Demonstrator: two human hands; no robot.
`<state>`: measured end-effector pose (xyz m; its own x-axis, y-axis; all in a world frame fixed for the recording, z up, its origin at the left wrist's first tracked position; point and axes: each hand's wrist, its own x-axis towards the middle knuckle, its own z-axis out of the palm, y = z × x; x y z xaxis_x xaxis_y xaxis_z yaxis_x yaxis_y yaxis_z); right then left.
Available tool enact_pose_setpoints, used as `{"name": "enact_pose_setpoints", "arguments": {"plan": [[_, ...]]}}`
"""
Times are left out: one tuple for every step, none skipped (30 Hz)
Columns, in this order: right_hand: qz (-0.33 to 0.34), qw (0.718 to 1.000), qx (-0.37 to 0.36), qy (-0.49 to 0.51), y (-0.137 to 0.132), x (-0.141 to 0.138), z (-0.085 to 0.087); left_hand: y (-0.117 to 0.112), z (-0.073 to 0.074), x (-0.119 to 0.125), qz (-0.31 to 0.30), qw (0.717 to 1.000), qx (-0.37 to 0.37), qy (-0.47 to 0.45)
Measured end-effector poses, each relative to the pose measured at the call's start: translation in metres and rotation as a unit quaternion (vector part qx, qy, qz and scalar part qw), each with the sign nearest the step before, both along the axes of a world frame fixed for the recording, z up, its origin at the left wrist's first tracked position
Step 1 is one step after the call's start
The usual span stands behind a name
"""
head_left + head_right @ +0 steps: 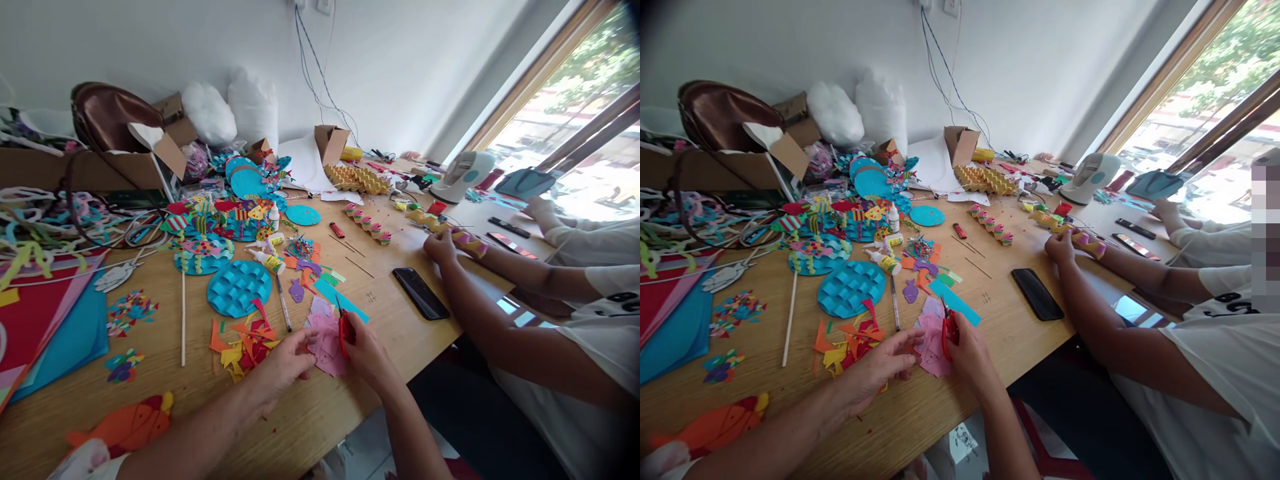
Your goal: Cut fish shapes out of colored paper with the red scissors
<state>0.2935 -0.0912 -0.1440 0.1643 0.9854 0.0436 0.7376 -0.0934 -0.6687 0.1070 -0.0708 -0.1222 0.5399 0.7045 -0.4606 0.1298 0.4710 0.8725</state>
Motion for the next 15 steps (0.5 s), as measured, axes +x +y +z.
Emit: {"name": "enact_pose_setpoints", "arguments": {"plan": [[0.001, 1.0, 0.001, 0.009, 0.0, 0.0, 0.002, 0.001, -0.001, 0.001, -0.009, 0.999, 0.028, 0.013], [0.003, 1.0, 0.0, 0.02, -0.001, 0.0, 0.005, 0.002, -0.002, 0.002, -0.018, 0.998, 0.061, 0.029], [0.006, 0.999, -0.001, 0.032, -0.001, 0.001, 0.008, 0.004, -0.002, 0.003, -0.024, 0.994, 0.095, 0.045], [0.012, 0.999, -0.002, 0.042, -0.002, 0.001, 0.01, 0.006, -0.003, 0.004, -0.027, 0.99, 0.129, 0.059], [0.018, 0.998, -0.005, 0.055, -0.003, 0.001, 0.013, 0.008, -0.002, 0.005, -0.026, 0.985, 0.159, 0.07], [0.026, 0.997, -0.007, 0.073, -0.003, 0.001, 0.016, 0.01, -0.001, 0.006, -0.023, 0.98, 0.182, 0.075], [0.033, 0.995, -0.009, 0.094, -0.004, 0.001, 0.019, 0.011, 0.0, 0.007, -0.02, 0.977, 0.199, 0.076], [0.041, 0.992, -0.01, 0.116, -0.005, 0.0, 0.021, 0.012, 0.001, 0.007, -0.02, 0.973, 0.215, 0.077], [0.048, 0.989, -0.011, 0.14, -0.006, -0.001, 0.024, 0.013, 0.002, 0.008, -0.022, 0.97, 0.228, 0.078], [0.055, 0.986, -0.01, 0.158, -0.007, -0.002, 0.027, 0.013, 0.003, 0.009, -0.026, 0.968, 0.237, 0.08], [0.062, 0.983, -0.009, 0.173, -0.008, -0.004, 0.03, 0.013, 0.003, 0.01, -0.03, 0.966, 0.242, 0.083], [0.068, 0.981, -0.009, 0.184, -0.008, -0.006, 0.033, 0.013, 0.002, 0.01, -0.034, 0.965, 0.245, 0.085], [0.074, 0.978, -0.009, 0.195, -0.009, -0.008, 0.036, 0.013, 0.001, 0.01, -0.035, 0.964, 0.247, 0.087], [0.081, 0.976, -0.01, 0.203, -0.009, -0.01, 0.038, 0.014, 0.0, 0.01, -0.033, 0.964, 0.248, 0.088], [0.083, 0.974, -0.01, 0.211, -0.009, -0.012, 0.041, 0.015, 0.0, 0.009, -0.027, 0.965, 0.248, 0.086]]}}
